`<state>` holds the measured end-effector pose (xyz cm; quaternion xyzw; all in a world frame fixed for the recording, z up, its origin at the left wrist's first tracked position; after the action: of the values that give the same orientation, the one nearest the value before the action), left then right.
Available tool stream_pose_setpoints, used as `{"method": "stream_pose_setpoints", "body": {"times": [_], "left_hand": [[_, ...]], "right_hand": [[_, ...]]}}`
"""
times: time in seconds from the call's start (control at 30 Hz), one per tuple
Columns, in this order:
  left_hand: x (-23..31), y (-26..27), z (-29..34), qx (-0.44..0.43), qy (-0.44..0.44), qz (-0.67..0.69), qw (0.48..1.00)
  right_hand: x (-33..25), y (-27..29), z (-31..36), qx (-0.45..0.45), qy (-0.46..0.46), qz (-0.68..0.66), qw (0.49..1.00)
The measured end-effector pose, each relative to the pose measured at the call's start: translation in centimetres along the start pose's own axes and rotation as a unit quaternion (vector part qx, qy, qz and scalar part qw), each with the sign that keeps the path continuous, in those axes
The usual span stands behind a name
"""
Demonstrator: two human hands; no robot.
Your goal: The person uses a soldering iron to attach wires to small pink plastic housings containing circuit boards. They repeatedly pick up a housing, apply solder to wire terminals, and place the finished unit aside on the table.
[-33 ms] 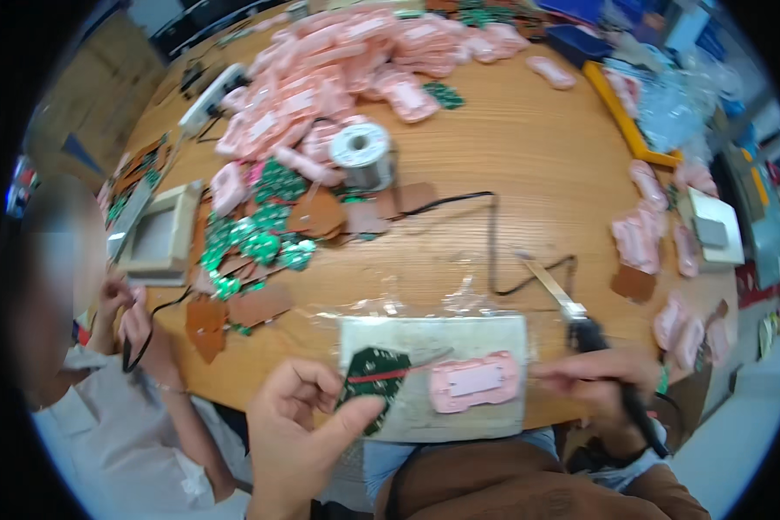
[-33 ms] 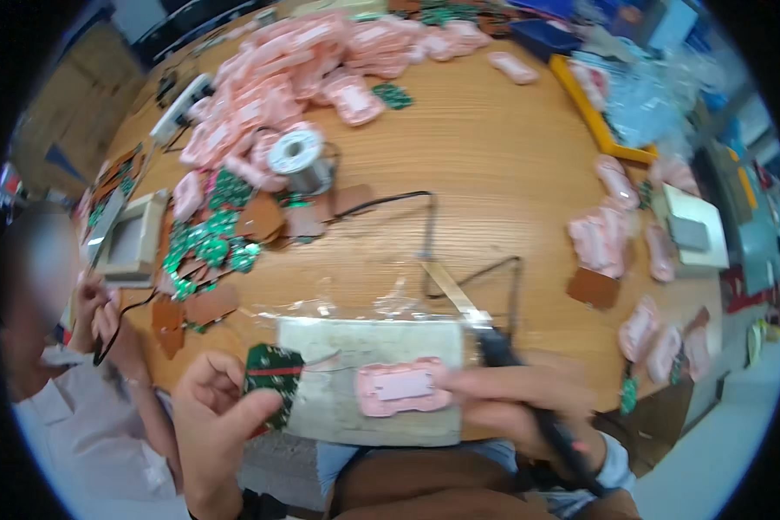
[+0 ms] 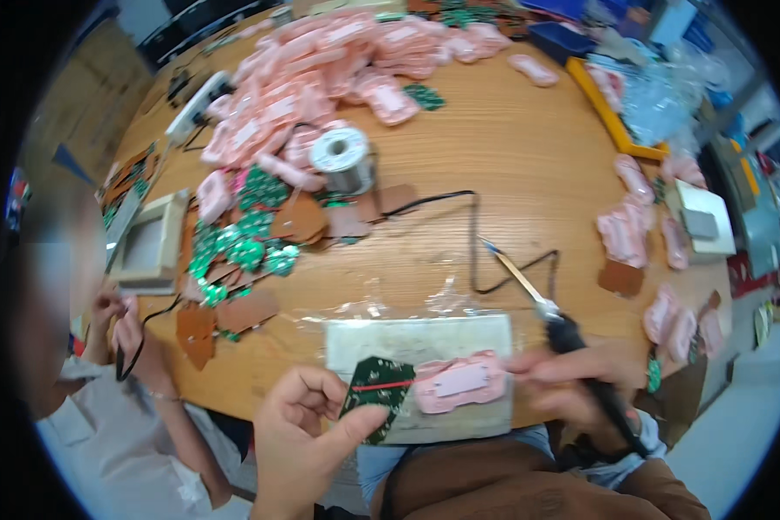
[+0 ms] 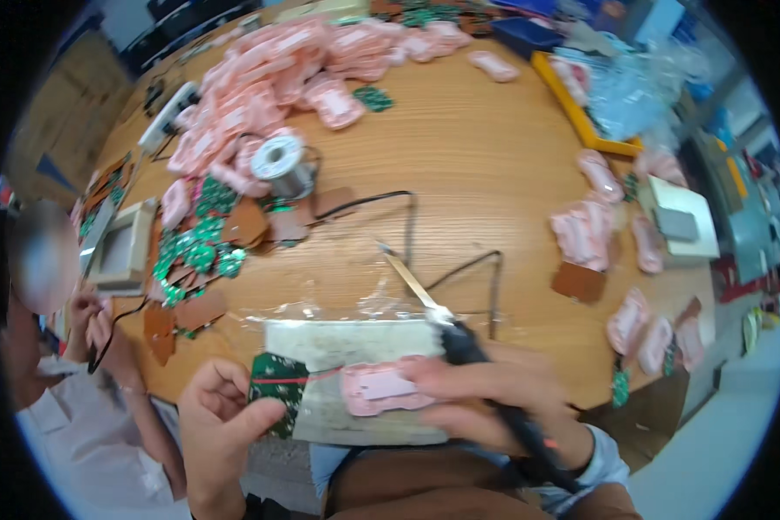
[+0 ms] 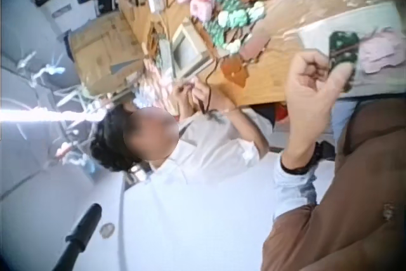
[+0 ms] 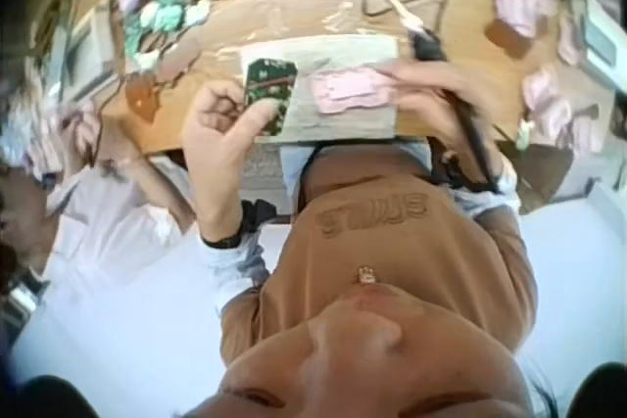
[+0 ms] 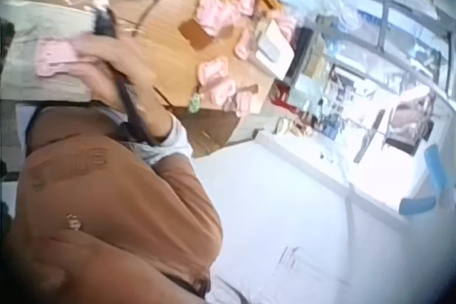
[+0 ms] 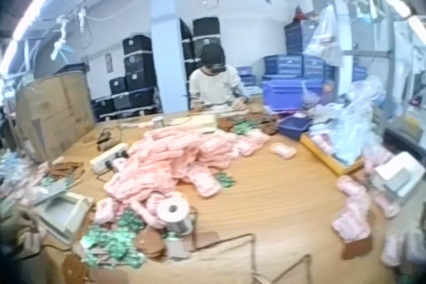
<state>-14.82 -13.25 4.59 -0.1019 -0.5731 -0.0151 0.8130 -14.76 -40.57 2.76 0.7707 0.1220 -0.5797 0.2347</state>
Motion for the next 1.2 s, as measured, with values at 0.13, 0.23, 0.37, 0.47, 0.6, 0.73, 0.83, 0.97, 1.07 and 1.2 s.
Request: {"method": "stream_pose_setpoints", "body": {"times": [0.13, 0.23, 0.37, 0.47, 0.6, 0.73, 0.83, 0.97, 1.07, 1.2], "left_hand": [[-1.7, -2.1, -0.2, -0.106, 0.082, 0.148, 0.98], [-2.4, -2.4, -0.1, -0.2, 0.108, 0.24, 0.944], [-3.0, -3.0, 0.4, -0.216, 0.167, 0.278, 0.921], [-2.5, -3.9, 0.7, -0.198, 0.111, -0.014, 0.974], [-1.5, -6.1, 0.8, -0.083, -0.162, -0.264, 0.947], [-1.7, -7.7, 0.0, -0.084, -0.284, -0.314, 0.902], [-2.0, -8.1, -0.6, -0.113, -0.216, -0.193, 0.951], [-1.9, -8.4, -0.4, -0.06, -0.165, -0.203, 0.963], [-1.4, -8.5, -0.6, -0.054, -0.278, -0.379, 0.881], [-1.4, -7.9, -1.1, -0.138, -0.194, -0.334, 0.912]], "right_hand": [[0.2, -0.8, -1.3, -0.001, 0.077, -0.068, 0.995], [0.5, -0.3, -0.9, -0.019, 0.127, -0.05, 0.99], [0.7, -0.9, -0.3, 0.033, 0.15, -0.173, 0.973], [0.7, -1.1, 0.2, 0.073, 0.138, -0.178, 0.972], [0.5, -1.5, 0.6, 0.096, 0.101, -0.138, 0.981], [0.3, -1.9, 0.5, 0.132, 0.082, -0.1, 0.983], [0.2, -2.1, 0.3, 0.171, 0.065, -0.087, 0.979], [-0.4, -2.5, 0.2, 0.185, 0.061, -0.031, 0.98], [-1.0, -2.0, 0.4, 0.144, 0.008, 0.099, 0.984], [-0.7, -1.6, 0.3, 0.134, 0.046, 0.041, 0.989]]}}
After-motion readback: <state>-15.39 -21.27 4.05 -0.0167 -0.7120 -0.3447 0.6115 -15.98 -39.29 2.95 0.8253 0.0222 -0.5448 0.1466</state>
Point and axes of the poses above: each hand's wrist, its own z-axis away from the middle knuckle, its own y-axis out of the back of the hand, x = y × z, the point moved 1 cm from there along -z, towards the middle knuckle, and after that the axes turned 12 degrees about -x, right-handed, at the moved point
